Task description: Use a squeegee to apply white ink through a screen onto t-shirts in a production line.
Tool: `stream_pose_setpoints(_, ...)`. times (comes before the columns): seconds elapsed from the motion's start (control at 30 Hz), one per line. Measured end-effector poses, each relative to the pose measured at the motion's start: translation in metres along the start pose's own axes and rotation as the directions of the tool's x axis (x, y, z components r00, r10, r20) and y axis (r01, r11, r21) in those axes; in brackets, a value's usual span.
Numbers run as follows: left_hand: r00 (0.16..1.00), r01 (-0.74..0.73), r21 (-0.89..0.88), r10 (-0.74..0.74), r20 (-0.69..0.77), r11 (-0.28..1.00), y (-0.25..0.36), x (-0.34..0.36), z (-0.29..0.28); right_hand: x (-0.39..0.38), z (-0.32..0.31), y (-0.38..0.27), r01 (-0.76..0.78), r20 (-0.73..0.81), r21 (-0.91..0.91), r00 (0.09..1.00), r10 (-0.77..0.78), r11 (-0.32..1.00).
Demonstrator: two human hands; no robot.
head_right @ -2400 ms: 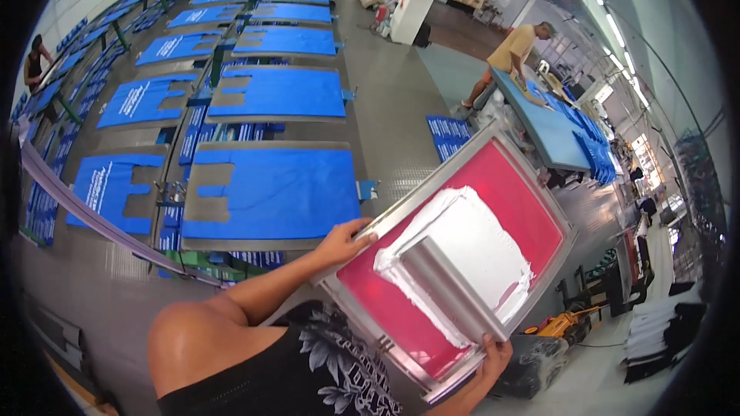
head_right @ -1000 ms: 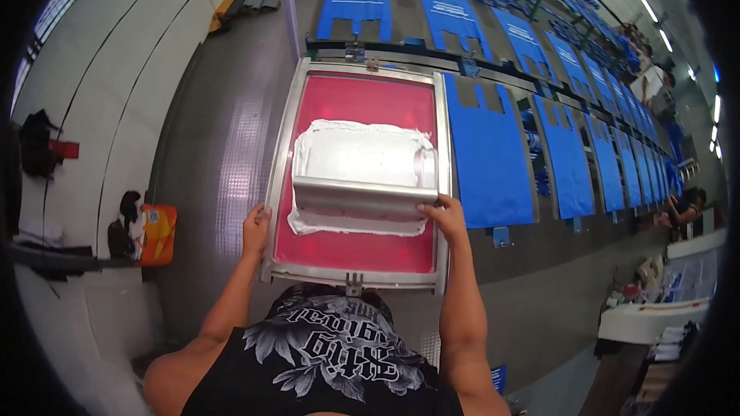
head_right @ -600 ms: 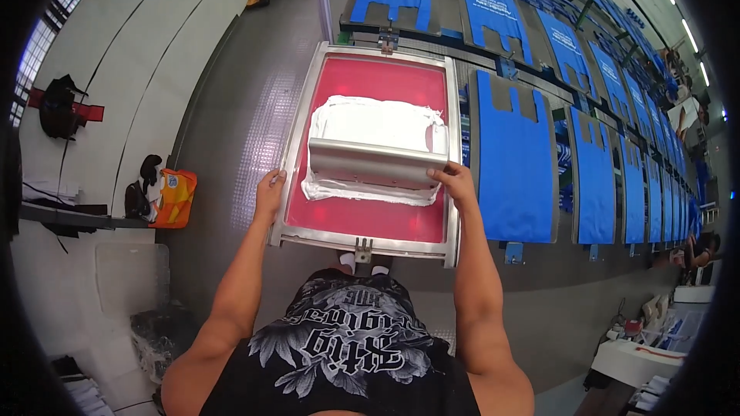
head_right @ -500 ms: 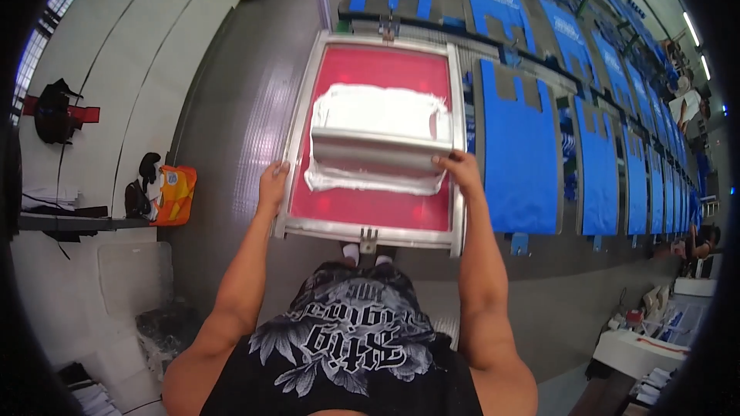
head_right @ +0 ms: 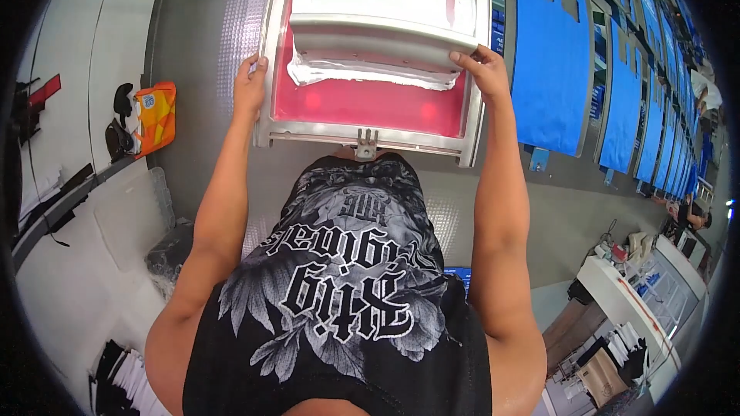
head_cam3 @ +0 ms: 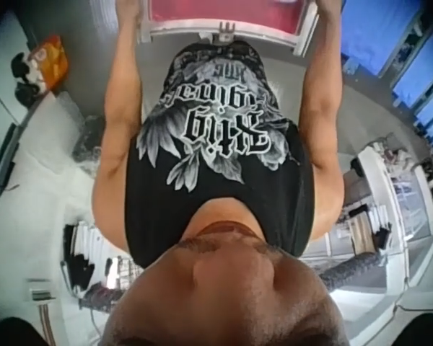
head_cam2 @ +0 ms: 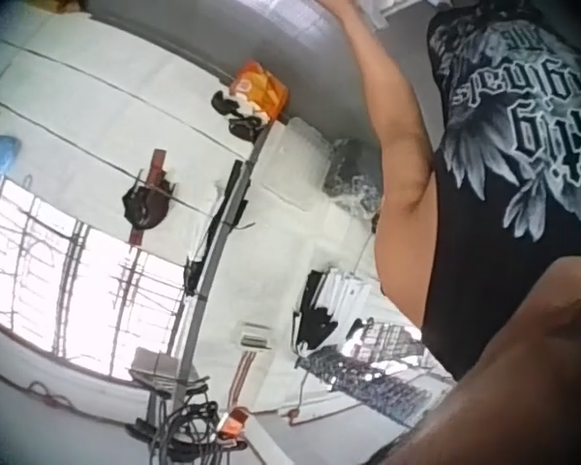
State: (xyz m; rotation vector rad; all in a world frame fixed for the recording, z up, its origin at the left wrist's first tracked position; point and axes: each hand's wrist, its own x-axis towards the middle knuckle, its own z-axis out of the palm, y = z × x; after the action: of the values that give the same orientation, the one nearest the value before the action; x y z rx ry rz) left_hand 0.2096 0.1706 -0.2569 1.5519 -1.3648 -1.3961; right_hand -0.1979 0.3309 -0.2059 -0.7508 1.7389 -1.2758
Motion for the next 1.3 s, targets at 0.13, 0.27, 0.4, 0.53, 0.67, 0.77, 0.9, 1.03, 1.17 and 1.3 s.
stream_pose_setpoints(0.13,0.999,0.031,-0.029,-0.030,0.032,0.999,-0.006,0.006,-0.002,0.007,-0.002,0.005,-0.017,0.008,-0.026,1.000,0.017,1.000)
stream_pose_setpoints(0.27,0.998,0.033,-0.021,-0.032,0.049,0.999,-0.005,0.010,-0.001,0.006,-0.001,0.006,0.004,0.007,-0.041,1.000,-0.004,0.999)
stream_pose_setpoints(0.4,0.999,0.031,0.299,-0.036,0.009,0.954,0.004,0.008,0.001,0.002,-0.008,-0.001,-0.015,0.030,-0.205,0.999,0.022,0.979)
stream_pose_setpoints(0.53,0.784,-0.579,0.582,0.586,0.204,0.571,0.069,-0.022,0.011,-0.030,-0.008,-0.037,0.097,0.185,-0.699,0.982,0.047,0.709)
stream_pose_setpoints(0.67,0.599,-0.786,0.476,0.294,0.745,0.395,0.109,-0.031,0.029,-0.070,0.031,-0.028,0.429,0.351,-0.873,0.882,-0.313,0.231)
stream_pose_setpoints(0.77,0.613,-0.776,0.507,0.263,0.745,0.374,0.122,-0.010,0.043,-0.051,0.031,-0.047,0.366,0.310,-0.838,0.929,-0.200,0.404)
stream_pose_setpoints(0.9,0.578,-0.816,0.451,0.495,0.649,0.361,0.143,0.033,0.067,0.015,0.019,-0.081,0.403,0.284,-0.828,0.901,-0.328,0.390)
stream_pose_setpoints(1.03,0.548,-0.811,0.520,0.660,0.514,0.268,0.127,0.085,0.100,0.078,0.028,-0.047,0.426,0.288,-0.894,0.785,-0.549,0.141)
stream_pose_setpoints(1.17,0.620,-0.769,0.591,0.509,0.597,0.244,0.080,0.056,0.091,0.046,0.048,-0.014,0.359,0.305,-0.929,0.883,-0.356,0.095)
stream_pose_setpoints(1.3,0.628,-0.774,0.536,0.510,0.587,0.336,0.094,-0.006,0.059,-0.017,0.036,-0.041,0.377,0.338,-0.911,0.915,-0.219,0.169)
